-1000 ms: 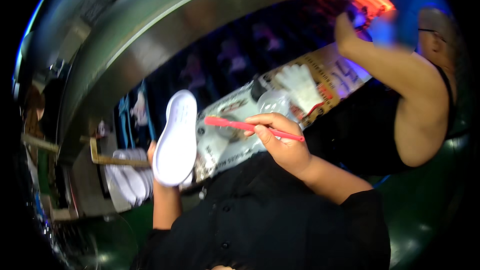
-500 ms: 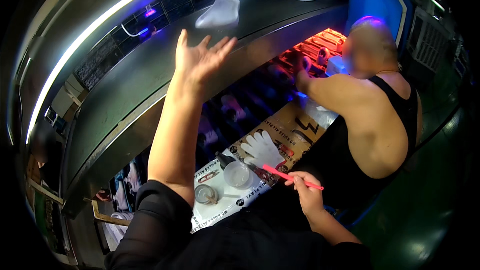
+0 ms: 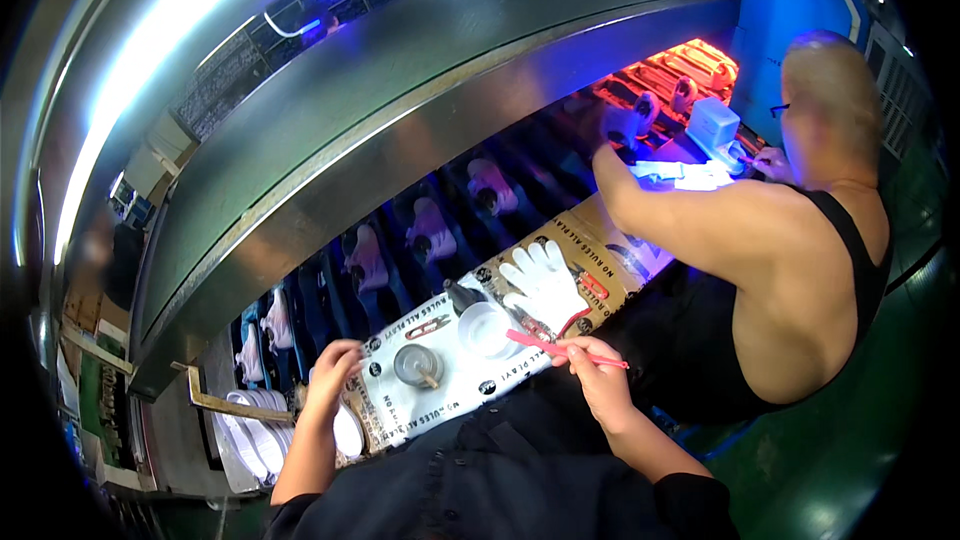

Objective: The person applies adhesive to the edges and surfaces of white insoles using a brush, picking them up one by one from a stack and placing them onto a workspace next to a small container of glue.

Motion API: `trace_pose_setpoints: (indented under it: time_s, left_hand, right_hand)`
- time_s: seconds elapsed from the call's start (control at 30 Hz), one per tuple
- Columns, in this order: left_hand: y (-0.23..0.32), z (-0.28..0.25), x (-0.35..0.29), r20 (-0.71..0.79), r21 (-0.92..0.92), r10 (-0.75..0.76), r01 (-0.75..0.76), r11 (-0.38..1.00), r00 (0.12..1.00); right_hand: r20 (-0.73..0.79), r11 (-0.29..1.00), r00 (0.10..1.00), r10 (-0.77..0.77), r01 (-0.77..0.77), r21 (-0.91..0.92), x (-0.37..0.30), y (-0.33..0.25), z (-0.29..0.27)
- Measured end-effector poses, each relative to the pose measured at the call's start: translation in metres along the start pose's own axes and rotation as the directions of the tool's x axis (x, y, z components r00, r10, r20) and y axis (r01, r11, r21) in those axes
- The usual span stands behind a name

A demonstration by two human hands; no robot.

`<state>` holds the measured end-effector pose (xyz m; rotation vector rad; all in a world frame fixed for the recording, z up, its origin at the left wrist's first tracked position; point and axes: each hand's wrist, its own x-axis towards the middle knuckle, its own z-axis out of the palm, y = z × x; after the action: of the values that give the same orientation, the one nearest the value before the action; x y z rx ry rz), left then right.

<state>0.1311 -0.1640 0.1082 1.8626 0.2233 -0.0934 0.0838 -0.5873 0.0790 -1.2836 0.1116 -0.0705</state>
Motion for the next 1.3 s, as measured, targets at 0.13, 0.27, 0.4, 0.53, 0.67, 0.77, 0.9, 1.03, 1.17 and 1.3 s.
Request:
trace_pose_setpoints:
  time_s: [0.13,0.27,0.4,0.53,0.67,0.77,0.9,1.03,1.17,1.3]
  left_hand:
    - [-0.130,-0.104,-0.057,-0.476,0.702,0.218,0.220,0.677,0.852]
    - [-0.196,-0.123,-0.076,-0.438,0.594,-0.072,0.349,0.725,0.896]
    - [-0.186,-0.102,-0.067,-0.319,0.612,-0.119,0.300,0.732,0.940]
    - [-0.211,-0.118,-0.067,-0.366,0.485,-0.184,0.356,0.799,0.912]
    - [-0.175,-0.106,-0.076,-0.409,0.776,-0.042,0.371,0.510,0.912]
    - [-0.170,-0.109,-0.074,-0.386,0.759,-0.028,0.334,0.559,0.922]
    - [-0.168,-0.113,-0.078,-0.436,0.471,-0.021,0.248,0.847,0.900]
    - [-0.145,-0.127,-0.094,-0.315,-0.056,-0.217,0.210,0.976,0.924]
    - [-0.090,-0.129,-0.122,0.146,-0.103,-0.382,0.398,0.912,0.913]
    - [-0.059,-0.090,-0.146,0.553,-0.122,-0.372,0.514,0.849,0.745]
  right_hand:
    - [0.034,0.996,0.999,0.032,-0.029,-0.079,0.003,0.020,0.019]
    - [0.021,0.983,1.000,-0.009,0.013,-0.185,0.008,0.019,0.029]
    - [0.000,0.980,0.999,-0.039,0.039,-0.194,0.010,0.013,0.031]
    - [0.003,0.965,1.000,-0.027,0.027,-0.261,0.023,0.019,0.033]
    - [0.126,0.902,0.992,-0.023,0.075,-0.426,0.045,0.022,0.048]
    - [0.154,0.822,0.988,-0.019,0.103,-0.559,0.060,0.039,0.066]
    - [0.238,0.589,0.968,-0.081,0.239,-0.772,0.064,0.044,0.081]
    - [0.078,0.864,0.996,-0.046,0.079,-0.497,0.062,0.036,0.072]
    - [0.217,0.716,0.976,-0.033,0.175,-0.676,0.053,0.032,0.066]
    - [0.096,0.875,0.994,0.047,0.005,-0.485,0.054,0.035,0.056]
